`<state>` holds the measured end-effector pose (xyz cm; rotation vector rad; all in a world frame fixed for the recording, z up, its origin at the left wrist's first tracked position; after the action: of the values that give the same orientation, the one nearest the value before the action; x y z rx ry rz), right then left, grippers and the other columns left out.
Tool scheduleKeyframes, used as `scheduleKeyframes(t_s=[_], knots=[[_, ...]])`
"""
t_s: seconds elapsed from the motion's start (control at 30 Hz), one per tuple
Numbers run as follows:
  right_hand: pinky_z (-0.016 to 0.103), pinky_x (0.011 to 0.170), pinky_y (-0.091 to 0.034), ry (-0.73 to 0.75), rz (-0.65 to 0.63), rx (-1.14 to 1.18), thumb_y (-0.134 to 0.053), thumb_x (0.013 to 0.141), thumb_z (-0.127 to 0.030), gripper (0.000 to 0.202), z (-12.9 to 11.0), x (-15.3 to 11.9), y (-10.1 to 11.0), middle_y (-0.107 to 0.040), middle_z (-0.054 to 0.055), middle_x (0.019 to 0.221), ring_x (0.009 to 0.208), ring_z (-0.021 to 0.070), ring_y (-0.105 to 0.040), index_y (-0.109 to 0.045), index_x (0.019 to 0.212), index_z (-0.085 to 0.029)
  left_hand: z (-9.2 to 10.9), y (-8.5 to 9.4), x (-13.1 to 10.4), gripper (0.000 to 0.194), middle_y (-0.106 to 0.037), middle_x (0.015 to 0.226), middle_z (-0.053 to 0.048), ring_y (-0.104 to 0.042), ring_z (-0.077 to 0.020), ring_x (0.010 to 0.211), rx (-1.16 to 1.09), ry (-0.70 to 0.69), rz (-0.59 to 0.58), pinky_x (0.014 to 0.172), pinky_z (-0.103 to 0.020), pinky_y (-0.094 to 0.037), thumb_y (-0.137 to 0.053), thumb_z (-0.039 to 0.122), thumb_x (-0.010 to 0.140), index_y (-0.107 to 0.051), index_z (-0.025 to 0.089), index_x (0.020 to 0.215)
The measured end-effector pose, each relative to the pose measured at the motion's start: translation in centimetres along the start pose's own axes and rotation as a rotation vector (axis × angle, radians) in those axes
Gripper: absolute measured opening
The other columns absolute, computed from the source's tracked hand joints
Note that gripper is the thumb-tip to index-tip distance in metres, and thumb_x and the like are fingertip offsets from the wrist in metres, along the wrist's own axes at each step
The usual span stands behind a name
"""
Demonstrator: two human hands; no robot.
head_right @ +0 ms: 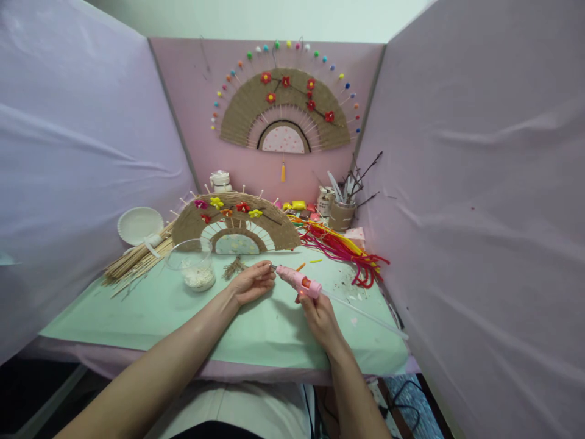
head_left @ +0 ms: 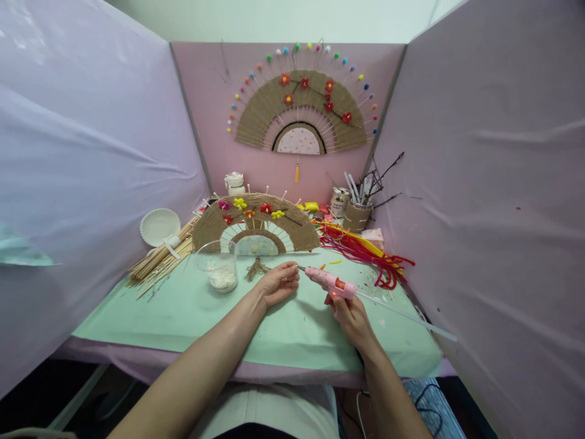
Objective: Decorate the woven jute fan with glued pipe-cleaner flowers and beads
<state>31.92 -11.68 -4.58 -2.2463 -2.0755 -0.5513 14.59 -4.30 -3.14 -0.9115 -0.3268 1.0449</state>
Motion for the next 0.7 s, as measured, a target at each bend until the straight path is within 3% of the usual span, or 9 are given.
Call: scheduleKeyframes(t_s=[0.7], knots=[[0.028,0.046,-0.035,0.019,0.001,-0.043,-0.047,0.088,-0.062,0.047,-0.21,0.01,0.11,-0.049,0.001,0.057,0.050,0.0161,-0.042,-0.061,0.073,-0.020,0.05,0.04,-0.05,0.031,-0.044,0.059,0.005,-0.040,-0.0035,0.052,0.004,-0.001,-0.007,0.047,-0.014,-0.029,-0.087,0.010,0.060,-0.059,0.010,0.073]])
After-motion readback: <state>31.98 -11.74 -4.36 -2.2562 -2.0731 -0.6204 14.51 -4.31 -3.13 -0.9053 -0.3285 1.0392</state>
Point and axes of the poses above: each hand's wrist, its own x-axis towards the middle knuckle, its own y-axis out of the back of the hand, z = x × y, the point moved 6 cm from there along x, towards the middle knuckle
